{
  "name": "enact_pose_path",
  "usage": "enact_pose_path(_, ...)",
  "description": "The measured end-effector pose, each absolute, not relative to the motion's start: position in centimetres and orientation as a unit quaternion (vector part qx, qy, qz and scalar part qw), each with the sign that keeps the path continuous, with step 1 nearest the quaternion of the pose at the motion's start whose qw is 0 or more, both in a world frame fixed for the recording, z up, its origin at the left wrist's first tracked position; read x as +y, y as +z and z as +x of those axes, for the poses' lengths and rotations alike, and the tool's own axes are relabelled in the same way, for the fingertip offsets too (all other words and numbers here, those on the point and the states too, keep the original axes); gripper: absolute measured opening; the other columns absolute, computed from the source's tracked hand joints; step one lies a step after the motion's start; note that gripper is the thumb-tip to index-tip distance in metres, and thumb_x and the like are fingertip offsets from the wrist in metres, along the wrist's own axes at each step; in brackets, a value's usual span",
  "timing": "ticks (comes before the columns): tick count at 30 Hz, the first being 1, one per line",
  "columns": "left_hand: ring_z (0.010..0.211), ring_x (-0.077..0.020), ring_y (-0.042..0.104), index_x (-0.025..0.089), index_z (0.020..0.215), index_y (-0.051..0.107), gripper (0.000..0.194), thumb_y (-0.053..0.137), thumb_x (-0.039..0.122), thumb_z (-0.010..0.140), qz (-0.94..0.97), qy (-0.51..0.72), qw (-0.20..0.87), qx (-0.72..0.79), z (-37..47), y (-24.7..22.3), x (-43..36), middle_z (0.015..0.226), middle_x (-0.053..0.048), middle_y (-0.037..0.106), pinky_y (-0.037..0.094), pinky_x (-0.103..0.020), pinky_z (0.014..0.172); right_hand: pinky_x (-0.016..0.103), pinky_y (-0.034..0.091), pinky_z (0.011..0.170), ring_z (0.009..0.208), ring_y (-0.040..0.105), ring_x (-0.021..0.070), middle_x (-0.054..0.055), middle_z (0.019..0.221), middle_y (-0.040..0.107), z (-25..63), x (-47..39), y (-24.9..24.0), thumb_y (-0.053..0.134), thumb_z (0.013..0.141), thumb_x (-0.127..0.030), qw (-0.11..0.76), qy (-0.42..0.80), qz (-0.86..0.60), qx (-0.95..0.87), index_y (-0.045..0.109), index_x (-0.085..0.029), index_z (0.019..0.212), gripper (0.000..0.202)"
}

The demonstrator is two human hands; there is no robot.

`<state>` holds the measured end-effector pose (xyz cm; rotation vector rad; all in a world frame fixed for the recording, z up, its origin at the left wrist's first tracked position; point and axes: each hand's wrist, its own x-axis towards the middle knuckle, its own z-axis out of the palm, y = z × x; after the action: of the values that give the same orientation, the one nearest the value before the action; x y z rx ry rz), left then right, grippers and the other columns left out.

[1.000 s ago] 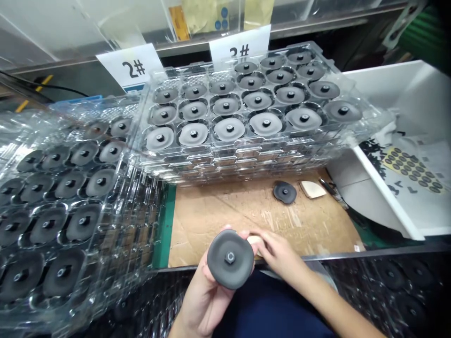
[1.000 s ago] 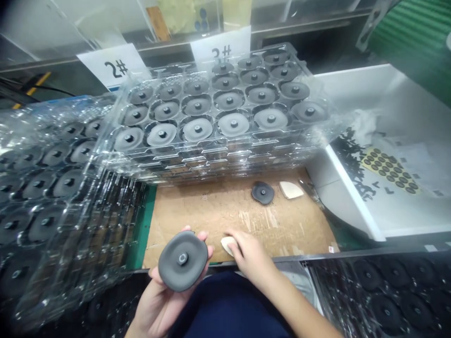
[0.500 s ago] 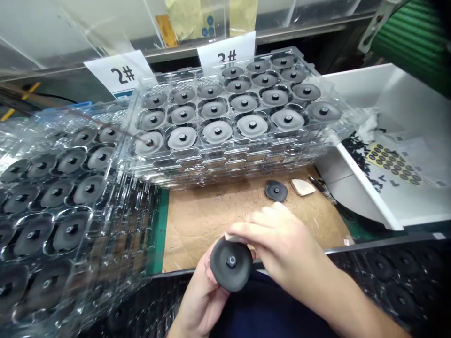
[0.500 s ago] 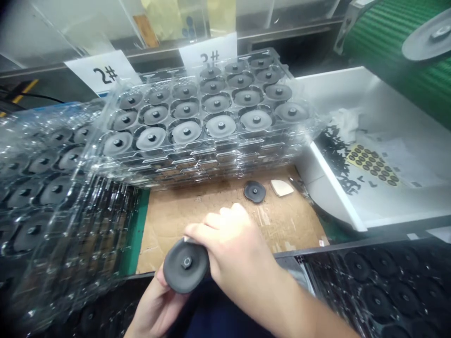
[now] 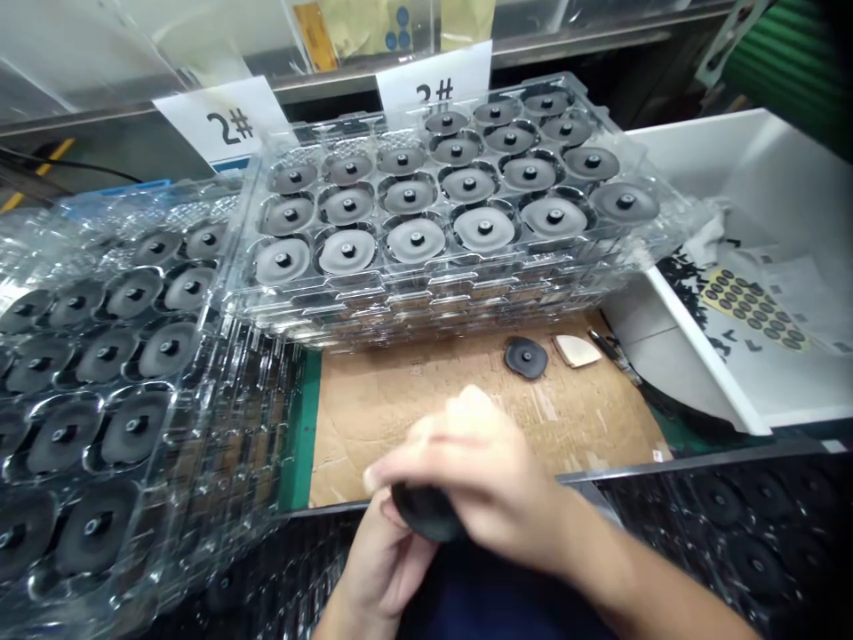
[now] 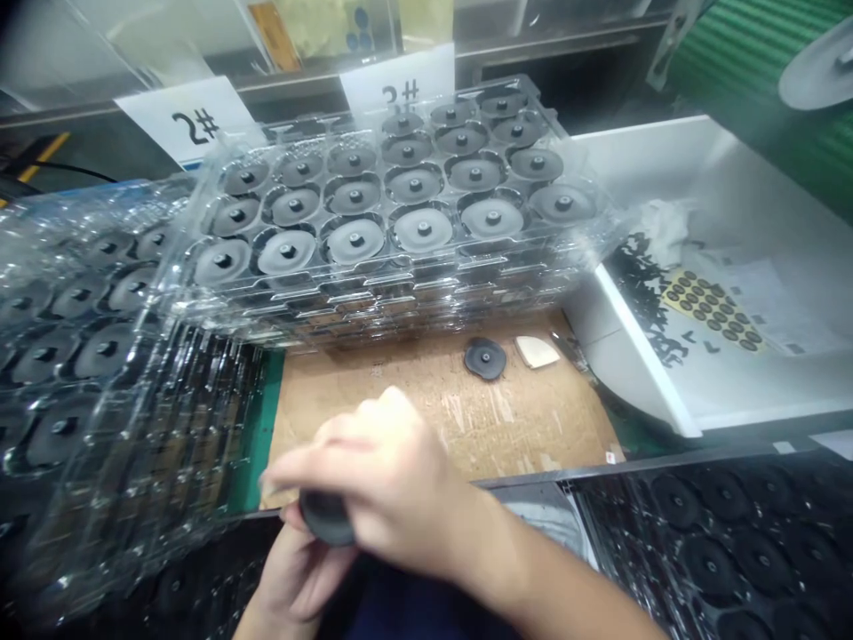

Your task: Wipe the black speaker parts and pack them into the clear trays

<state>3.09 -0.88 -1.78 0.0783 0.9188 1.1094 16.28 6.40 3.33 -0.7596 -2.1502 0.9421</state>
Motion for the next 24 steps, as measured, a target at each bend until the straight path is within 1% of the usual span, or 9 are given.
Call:
enact_pose_path(3,0.107,-0.0244,0.056,0.030,0.109,0.062,0.054,0.074,0.043,0.057,0.025,0.521,0.769,0.369,2.3,-1.5,-0.9,0.112,-0.004,0.065,0.037,-0.037,0.099,0.028,0.041,0.080,0.088,0.058,0.0129,0.000,0.095,0.067,17.8,7.3,0.9,0.044,0.089,-0.014,0.322,0.421,-0.428,-0.733,0.064,-0.022,0.098,0.023)
enact_pose_path(5,0.112,-0.0244,0.054,0.035,0.114,0.058,0.055,0.071,0.043,0.061,0.016,0.525,0.787,0.325,1.7,-1.3,-0.9,0.120,-0.004,0.061,0.030,-0.038,0.105,0.029,0.044,0.081,0.091,0.059,0.0151,0.003,0.098,0.066,18.7,7.0,-1.4,0.046,0.089,-0.021,0.294,0.437,-0.489,-0.695,0.064,-0.022,0.100,0.021)
enact_pose_path(8,0.115,-0.0237,0.052,0.034,0.112,0.060,0.050,0.069,0.041,0.063,0.011,0.523,0.796,0.304,1.2,-1.2,-0.8,0.124,-0.004,0.059,0.026,-0.036,0.108,0.033,0.047,0.080,0.090,0.061,0.0174,0.004,0.097,0.067,19.1,5.2,-5.0,0.047,0.088,-0.022,0.254,0.452,-0.501,-0.693,0.065,-0.022,0.101,0.021)
enact_pose_path(12,0.119,-0.0226,0.048,0.031,0.111,0.061,0.050,0.069,0.041,0.063,-0.001,0.525,0.795,0.305,1.2,-1.3,-0.6,0.122,-0.001,0.061,0.032,-0.032,0.105,0.035,0.049,0.075,0.080,0.063,0.0187,0.004,0.084,0.069,19.0,3.6,-7.3,0.052,0.085,-0.020,0.235,0.452,-0.501,-0.700,0.068,-0.019,0.092,0.018)
enact_pose_path(15,0.113,-0.0232,0.053,0.030,0.113,0.060,0.049,0.068,0.040,0.065,0.015,0.534,0.797,0.281,1.6,-1.4,-0.5,0.121,-0.002,0.061,0.038,-0.031,0.101,0.032,0.050,0.076,0.086,0.062,0.0183,0.005,0.092,0.068,19.1,4.2,-5.0,0.050,0.087,-0.023,0.262,0.441,-0.524,-0.680,0.066,-0.020,0.097,0.020)
enact_pose_path(18,0.109,-0.0230,0.057,0.030,0.113,0.060,0.048,0.068,0.039,0.066,0.023,0.545,0.791,0.278,2.2,-1.5,-0.6,0.119,-0.003,0.062,0.043,-0.032,0.097,0.028,0.050,0.075,0.093,0.060,0.0174,0.005,0.106,0.064,18.5,4.8,-0.3,0.049,0.088,-0.025,0.334,0.410,-0.541,-0.653,0.060,-0.022,0.107,0.022)
enact_pose_path(21,0.106,-0.0189,0.058,0.028,0.108,0.063,0.041,0.069,0.036,0.068,0.019,0.550,0.781,0.295,2.7,-1.8,-0.6,0.113,-0.001,0.066,0.046,-0.024,0.090,0.027,0.049,0.078,0.090,0.059,0.0164,0.005,0.100,0.064,17.0,4.5,3.9,0.048,0.088,-0.018,0.382,0.392,-0.442,-0.711,0.058,-0.020,0.111,0.025)
enact_pose_path(22,0.105,-0.0184,0.058,0.027,0.107,0.063,0.039,0.069,0.034,0.069,0.018,0.543,0.780,0.309,2.7,-1.8,-0.6,0.112,-0.001,0.066,0.046,-0.022,0.089,0.027,0.049,0.078,0.086,0.059,0.0162,0.006,0.096,0.064,16.6,4.3,4.7,0.047,0.087,-0.015,0.362,0.398,-0.401,-0.742,0.058,-0.017,0.110,0.025)
enact_pose_path(24,0.105,-0.0183,0.058,0.027,0.109,0.062,0.039,0.069,0.027,0.070,0.023,0.530,0.773,0.347,2.8,-1.9,-0.6,0.113,-0.001,0.065,0.046,-0.022,0.089,0.025,0.049,0.073,0.080,0.059,0.0149,0.005,0.088,0.063,15.9,4.2,5.4,0.045,0.086,-0.011,0.274,0.428,-0.354,-0.785,0.061,-0.017,0.104,0.024)
